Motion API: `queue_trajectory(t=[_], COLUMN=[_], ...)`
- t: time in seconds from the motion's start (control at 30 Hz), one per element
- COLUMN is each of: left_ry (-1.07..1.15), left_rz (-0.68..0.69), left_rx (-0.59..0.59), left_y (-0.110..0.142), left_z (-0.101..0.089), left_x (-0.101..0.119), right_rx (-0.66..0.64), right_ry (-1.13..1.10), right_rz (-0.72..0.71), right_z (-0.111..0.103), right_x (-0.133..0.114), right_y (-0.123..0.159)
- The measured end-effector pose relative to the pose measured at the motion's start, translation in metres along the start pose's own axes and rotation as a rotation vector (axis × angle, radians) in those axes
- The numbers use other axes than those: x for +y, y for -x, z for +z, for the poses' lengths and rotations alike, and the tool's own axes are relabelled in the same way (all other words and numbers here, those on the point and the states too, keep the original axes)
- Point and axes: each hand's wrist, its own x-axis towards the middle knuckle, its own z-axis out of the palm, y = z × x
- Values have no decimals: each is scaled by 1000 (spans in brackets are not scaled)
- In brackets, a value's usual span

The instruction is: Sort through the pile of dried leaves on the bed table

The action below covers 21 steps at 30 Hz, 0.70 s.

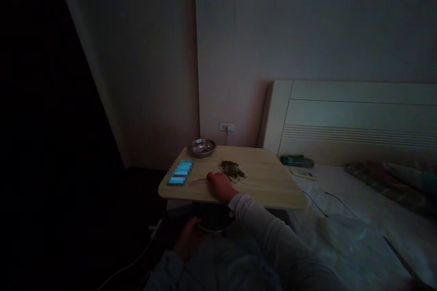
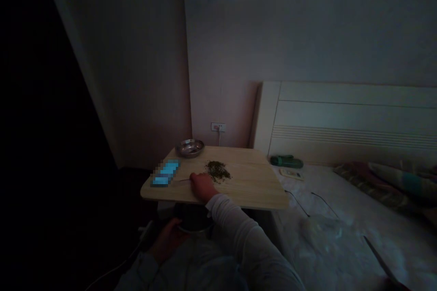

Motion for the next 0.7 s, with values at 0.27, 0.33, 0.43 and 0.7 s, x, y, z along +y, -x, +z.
queue_trajectory(t=[0.27,0.33,0.43,0.7], left_ry=[-21,-29,-36,-12], left_rz=[30,17,9,19], left_rx=[63,54,49,46], left_y=[2,3,3,-12], left_z=[5,5,4,-11], left_x=[0,1,1,-6], right_rx=[-13,-22,-29,-6], right_ry=[5,8,15,30], right_rz=[-40,-52,-62,-119], right_z=[7,5,5,1], right_x=[5,5,5,14], right_y=[3,4,5,1])
